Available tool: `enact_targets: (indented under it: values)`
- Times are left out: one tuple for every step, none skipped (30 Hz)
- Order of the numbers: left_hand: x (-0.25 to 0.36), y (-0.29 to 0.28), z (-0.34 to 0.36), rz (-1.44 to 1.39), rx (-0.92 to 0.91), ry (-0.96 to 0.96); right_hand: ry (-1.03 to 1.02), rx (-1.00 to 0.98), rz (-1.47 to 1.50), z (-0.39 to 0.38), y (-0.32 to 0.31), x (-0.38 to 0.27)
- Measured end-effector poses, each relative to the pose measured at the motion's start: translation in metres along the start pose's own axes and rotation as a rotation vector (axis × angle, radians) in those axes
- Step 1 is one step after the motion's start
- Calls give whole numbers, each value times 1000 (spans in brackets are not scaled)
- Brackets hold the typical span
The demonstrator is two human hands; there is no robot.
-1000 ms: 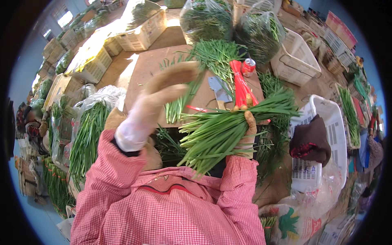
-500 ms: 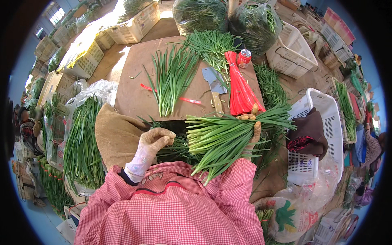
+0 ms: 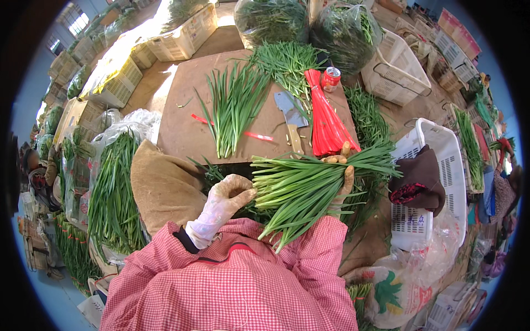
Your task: The person gathers green onions from a plastic bag, aligns them into bundles, and secures each bundle with a red rubber band. The person places the finished bundles on the table and repeats the process.
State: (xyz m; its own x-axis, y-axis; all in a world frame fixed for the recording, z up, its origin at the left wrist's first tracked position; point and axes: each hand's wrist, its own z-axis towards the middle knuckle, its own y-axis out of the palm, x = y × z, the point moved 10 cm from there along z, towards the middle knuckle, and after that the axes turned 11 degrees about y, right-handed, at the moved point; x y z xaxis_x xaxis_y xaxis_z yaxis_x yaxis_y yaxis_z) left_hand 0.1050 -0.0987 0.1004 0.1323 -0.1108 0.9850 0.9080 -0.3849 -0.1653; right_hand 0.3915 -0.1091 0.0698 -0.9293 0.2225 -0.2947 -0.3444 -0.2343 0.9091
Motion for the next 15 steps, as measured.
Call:
enact_targets:
  values:
    - [1, -2, 2, 27, 13, 18, 1, -16, -18, 0, 3, 0]
    - [-1, -2, 2, 27, 15, 0, 2, -31, -36, 0, 5, 0]
    - [2, -5, 3, 13, 52, 33, -3, -34, -41, 0, 6, 0]
    - [1, -7, 2, -26, 79, 29, -8, -35, -46, 0, 7, -1]
    - [3, -7, 2, -98, 108, 55, -12, -36, -50, -1, 6, -1]
    - [3, -5, 1, -70, 79, 57, 2, -58, -92, -1, 9, 1]
    - [-1, 1, 1, -74, 44, 31, -2, -31, -71, -2, 5, 1]
    - [-3, 7, 0, -100, 20, 34, -6, -3, -49, -2, 0, 1]
    - [-7, 13, 0, -139, -8, 16, -14, 25, -16, -3, -5, 2]
    - [-13, 16, 0, -137, -3, -16, -15, 29, -44, -3, -7, 3]
    - [-13, 21, 0, -113, -30, 3, -2, 26, -48, -3, -8, 6]
    - [-17, 27, 0, -98, -70, -13, 2, 27, -42, -3, -10, 7]
    - [-20, 33, 0, -83, -112, -27, 7, 0, -34, -3, -9, 9]
    - [-24, 35, 0, -152, -95, -61, 1, -1, -11, -3, -11, 9]
    - [-28, 37, -1, -220, -78, -96, -6, -16, -11, -3, -11, 8]
